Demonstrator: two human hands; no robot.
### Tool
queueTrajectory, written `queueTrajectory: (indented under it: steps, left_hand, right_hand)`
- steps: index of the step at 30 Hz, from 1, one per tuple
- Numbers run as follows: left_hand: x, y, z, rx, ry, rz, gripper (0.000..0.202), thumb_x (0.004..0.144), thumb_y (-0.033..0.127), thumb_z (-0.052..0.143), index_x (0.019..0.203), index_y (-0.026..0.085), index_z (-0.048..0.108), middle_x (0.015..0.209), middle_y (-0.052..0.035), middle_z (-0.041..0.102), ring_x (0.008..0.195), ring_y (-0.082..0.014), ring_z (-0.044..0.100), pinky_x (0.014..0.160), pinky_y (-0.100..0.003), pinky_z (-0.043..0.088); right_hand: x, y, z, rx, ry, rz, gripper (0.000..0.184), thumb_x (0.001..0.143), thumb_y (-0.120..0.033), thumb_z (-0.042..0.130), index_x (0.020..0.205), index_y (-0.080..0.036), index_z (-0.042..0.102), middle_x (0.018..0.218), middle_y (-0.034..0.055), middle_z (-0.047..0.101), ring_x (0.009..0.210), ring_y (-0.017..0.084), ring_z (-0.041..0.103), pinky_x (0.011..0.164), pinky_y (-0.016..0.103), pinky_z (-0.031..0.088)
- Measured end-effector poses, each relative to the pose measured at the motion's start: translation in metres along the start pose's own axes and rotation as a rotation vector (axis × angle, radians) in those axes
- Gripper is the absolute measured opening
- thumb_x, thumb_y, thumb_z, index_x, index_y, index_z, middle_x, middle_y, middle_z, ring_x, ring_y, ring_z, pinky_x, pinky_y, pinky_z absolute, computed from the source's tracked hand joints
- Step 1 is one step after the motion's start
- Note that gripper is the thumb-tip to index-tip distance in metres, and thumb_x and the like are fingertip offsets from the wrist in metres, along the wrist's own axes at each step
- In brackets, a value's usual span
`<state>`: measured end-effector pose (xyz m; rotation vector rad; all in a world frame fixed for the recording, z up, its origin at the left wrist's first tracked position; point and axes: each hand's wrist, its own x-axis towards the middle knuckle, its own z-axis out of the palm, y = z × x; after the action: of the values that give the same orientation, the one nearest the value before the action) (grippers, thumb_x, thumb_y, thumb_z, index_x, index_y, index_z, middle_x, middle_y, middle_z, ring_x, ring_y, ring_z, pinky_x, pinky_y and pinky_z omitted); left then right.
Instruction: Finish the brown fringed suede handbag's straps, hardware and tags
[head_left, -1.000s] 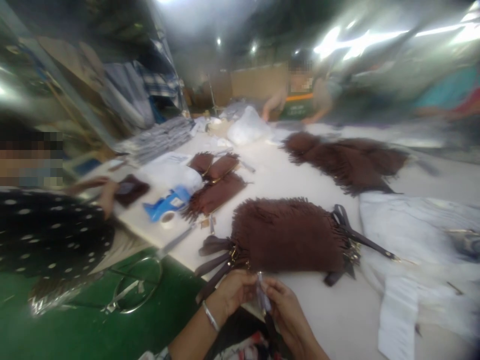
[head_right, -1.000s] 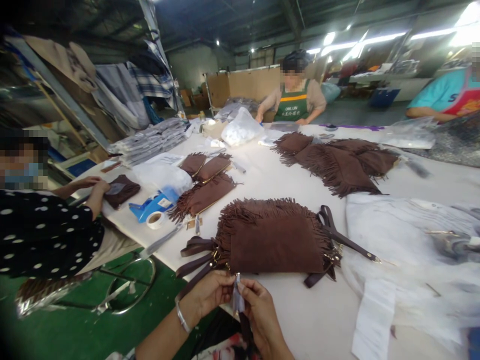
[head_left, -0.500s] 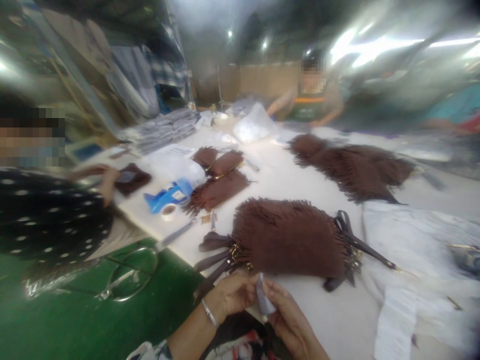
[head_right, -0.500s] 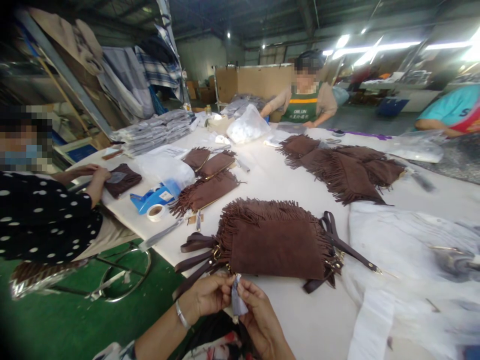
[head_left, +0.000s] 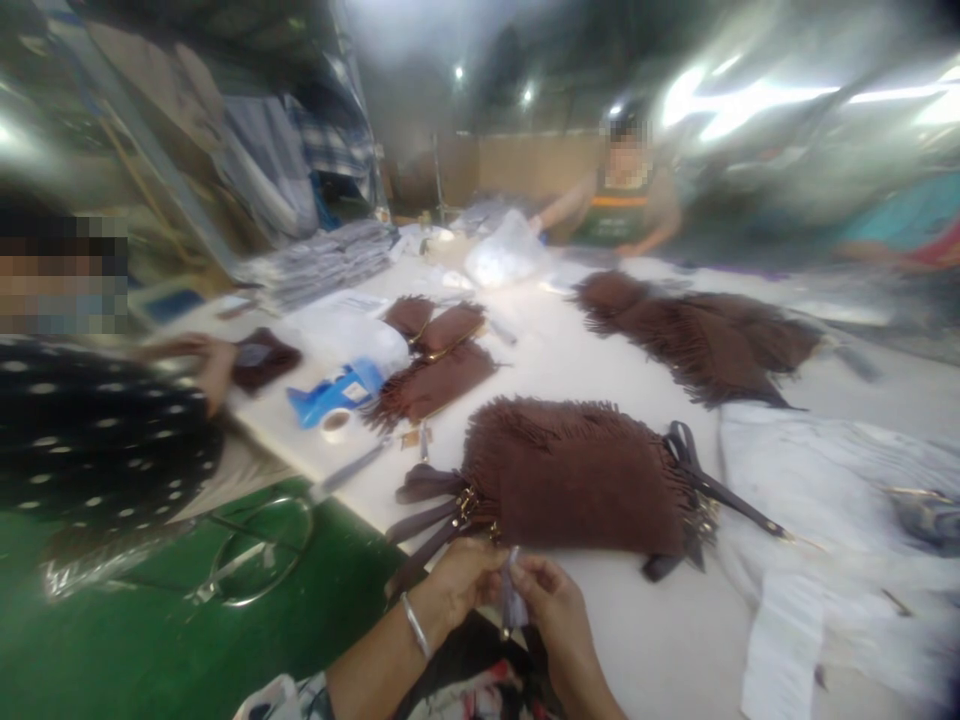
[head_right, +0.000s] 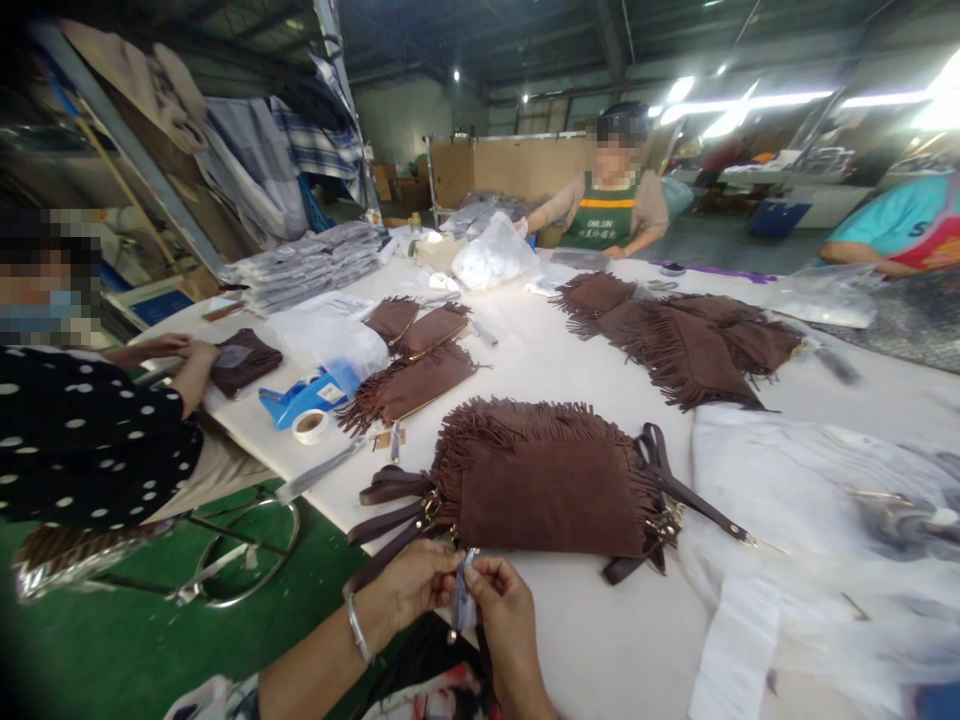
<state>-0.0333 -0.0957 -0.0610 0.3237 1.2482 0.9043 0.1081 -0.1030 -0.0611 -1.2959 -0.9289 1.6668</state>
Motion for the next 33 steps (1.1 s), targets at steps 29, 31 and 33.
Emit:
queueTrajectory:
  steps: [29, 31, 33]
  left_hand:
    - [-0.021, 0.003, 0.017, 0.332, 0.062, 0.304, 0.039, 0.066, 0.050, 0.073, 0.070, 0.013, 0.062, 0.042, 0.0052, 0.047, 0.037, -0.0073, 0.037, 0.042, -0.022, 0.024]
    - [-0.022, 0.003, 0.015, 0.351, 0.050, 0.317, 0.041, 0.067, 0.053, 0.072, 0.069, 0.013, 0.062, 0.040, 0.0055, 0.045, 0.036, -0.0070, 0.035, 0.041, -0.022, 0.021]
    - [-0.022, 0.001, 0.011, 0.353, 0.049, 0.332, 0.045, 0.070, 0.058, 0.068, 0.068, 0.014, 0.060, 0.040, 0.0056, 0.043, 0.035, -0.0071, 0.035, 0.041, -0.022, 0.020]
  right_hand:
    - [-0.047, 0.017, -0.005, -0.482, -0.082, -0.115, 0.027, 0.085, -0.049, 0.049, 0.088, -0.022, 0.054, 0.070, 0.0004, 0.066, 0.058, 0.017, 0.061, 0.049, 0.023, 0.043]
    - [-0.049, 0.020, -0.005, -0.545, -0.071, -0.175, 0.028, 0.088, -0.046, 0.045, 0.078, -0.022, 0.054, 0.066, 0.0001, 0.064, 0.061, 0.017, 0.061, 0.054, 0.023, 0.043]
    - [-0.048, 0.023, -0.005, -0.598, -0.056, -0.209, 0.031, 0.090, -0.045, 0.042, 0.072, -0.022, 0.053, 0.065, 0.0004, 0.064, 0.062, 0.017, 0.060, 0.056, 0.023, 0.042]
